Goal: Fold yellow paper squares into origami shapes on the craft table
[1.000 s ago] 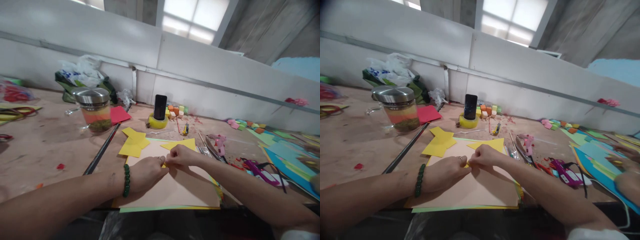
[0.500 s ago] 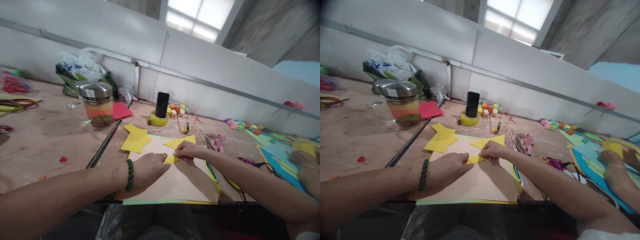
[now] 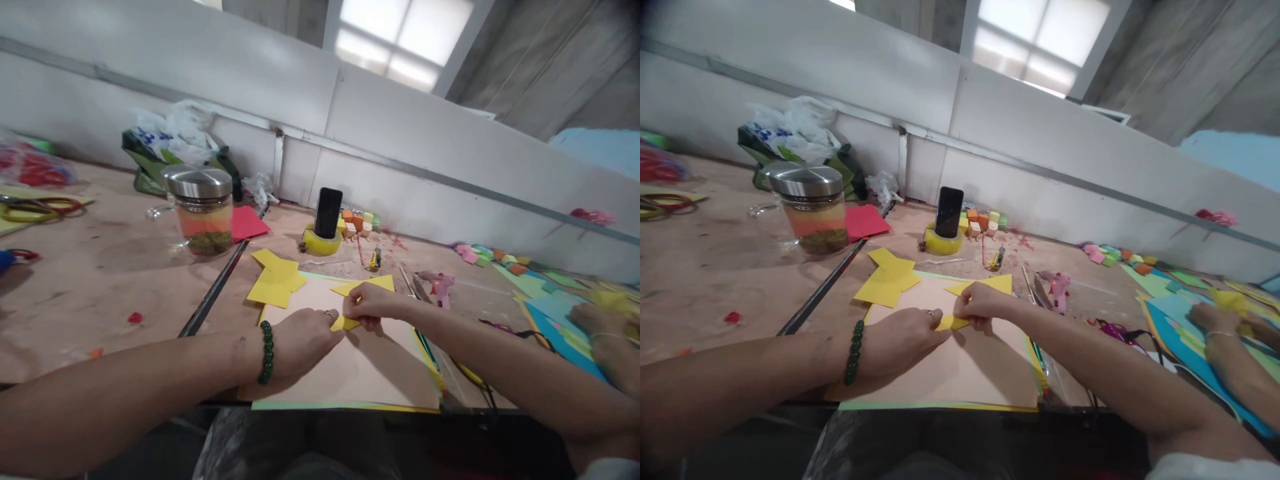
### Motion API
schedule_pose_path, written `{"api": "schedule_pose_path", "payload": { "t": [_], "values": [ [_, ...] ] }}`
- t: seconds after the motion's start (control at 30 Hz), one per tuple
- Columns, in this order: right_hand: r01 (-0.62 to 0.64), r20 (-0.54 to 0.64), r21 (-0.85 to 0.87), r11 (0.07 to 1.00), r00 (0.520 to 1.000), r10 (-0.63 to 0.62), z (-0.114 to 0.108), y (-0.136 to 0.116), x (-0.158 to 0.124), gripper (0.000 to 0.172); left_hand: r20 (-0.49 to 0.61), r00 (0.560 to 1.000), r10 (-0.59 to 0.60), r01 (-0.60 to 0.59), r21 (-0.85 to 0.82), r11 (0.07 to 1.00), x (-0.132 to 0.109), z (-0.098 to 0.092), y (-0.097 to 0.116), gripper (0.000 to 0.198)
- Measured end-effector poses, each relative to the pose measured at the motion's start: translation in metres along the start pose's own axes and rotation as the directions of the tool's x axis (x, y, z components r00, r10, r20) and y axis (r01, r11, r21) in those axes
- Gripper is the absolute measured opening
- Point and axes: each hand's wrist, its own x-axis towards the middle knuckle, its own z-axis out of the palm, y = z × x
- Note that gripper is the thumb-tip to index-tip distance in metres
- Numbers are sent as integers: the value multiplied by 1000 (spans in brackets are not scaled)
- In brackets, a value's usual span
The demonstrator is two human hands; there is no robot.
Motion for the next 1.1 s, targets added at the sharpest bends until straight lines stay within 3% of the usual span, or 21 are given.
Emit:
{"api": "schedule_pose_path", "payload": {
  "t": [0.13, 0.23, 0.37, 0.47, 0.57, 0.63, 0.87, 1.1],
  "values": [
    [-28, -67, -21, 999, 997, 26, -8, 4, -6, 16, 8, 1000, -10, 10, 17, 1000, -5, -6, 11, 15],
    [-28, -129, -75, 997, 991, 18, -11, 2, -10, 20, 100, 995, -9, 1, 82, 997, -8, -9, 22, 20],
    [40, -244, -160, 986, 967, -79, -4, -7, -11, 21, 134, 990, -44, 27, 123, 992, -8, -6, 29, 21],
    [131, -165, -170, 977, 973, -159, 8, -14, -9, 18, 113, 993, -25, 13, 111, 994, -7, -2, 27, 17],
    [107, 8, -53, 993, 994, -106, 16, -17, -6, 19, 131, 991, -25, 11, 102, 995, -6, -5, 26, 20],
    [84, 63, 25, 996, 994, -85, 16, -16, -4, 16, 152, 988, -40, 23, 108, 994, -7, -10, 28, 24],
    [53, 86, 35, 998, 995, -56, 8, -11, -2, 15, 174, 979, -102, 59, 240, 969, -13, -13, 46, 23],
    [147, 20, -143, 979, 989, -146, 12, -16, 1, 34, 114, 990, -79, 41, 298, 954, -18, -4, 51, 22]
  ]
}}
